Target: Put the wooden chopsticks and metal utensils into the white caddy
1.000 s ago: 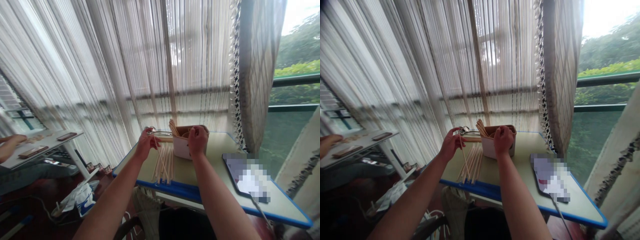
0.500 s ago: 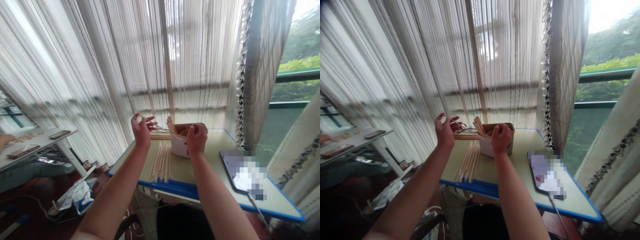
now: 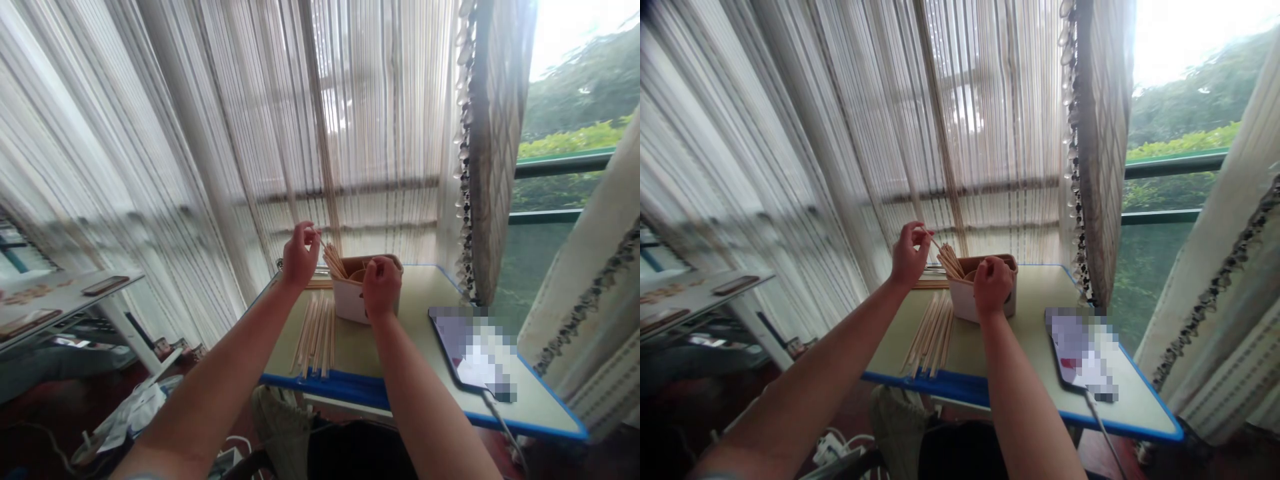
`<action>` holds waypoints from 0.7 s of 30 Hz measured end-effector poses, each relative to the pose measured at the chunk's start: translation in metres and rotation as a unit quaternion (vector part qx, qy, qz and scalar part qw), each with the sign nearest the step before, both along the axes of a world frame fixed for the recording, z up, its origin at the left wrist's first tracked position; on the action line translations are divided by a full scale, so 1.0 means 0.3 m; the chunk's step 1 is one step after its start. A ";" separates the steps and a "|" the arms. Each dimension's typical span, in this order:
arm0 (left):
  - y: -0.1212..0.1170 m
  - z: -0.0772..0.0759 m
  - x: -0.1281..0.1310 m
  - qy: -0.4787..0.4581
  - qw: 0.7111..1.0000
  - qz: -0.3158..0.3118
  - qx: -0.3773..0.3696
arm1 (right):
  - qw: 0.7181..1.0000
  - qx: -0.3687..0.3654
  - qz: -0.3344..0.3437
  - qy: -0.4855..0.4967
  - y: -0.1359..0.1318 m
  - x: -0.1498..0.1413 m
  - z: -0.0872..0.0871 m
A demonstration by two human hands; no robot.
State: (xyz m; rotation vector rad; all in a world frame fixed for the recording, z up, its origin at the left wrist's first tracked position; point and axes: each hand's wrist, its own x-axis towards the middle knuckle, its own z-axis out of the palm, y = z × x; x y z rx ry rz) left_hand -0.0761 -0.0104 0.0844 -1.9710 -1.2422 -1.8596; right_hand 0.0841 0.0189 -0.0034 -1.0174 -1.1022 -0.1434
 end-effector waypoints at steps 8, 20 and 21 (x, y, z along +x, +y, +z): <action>0.039 -0.087 0.018 0.057 0.991 0.081 -0.087 | 1.000 0.001 0.004 0.004 0.005 0.000 -0.003; 0.087 -0.101 0.084 -0.072 0.983 -0.052 -0.162 | 1.000 0.012 -0.007 -0.006 0.004 0.002 -0.003; 0.095 -0.110 0.091 -0.099 0.978 -0.068 -0.168 | 1.000 0.011 -0.008 -0.008 0.004 0.003 -0.004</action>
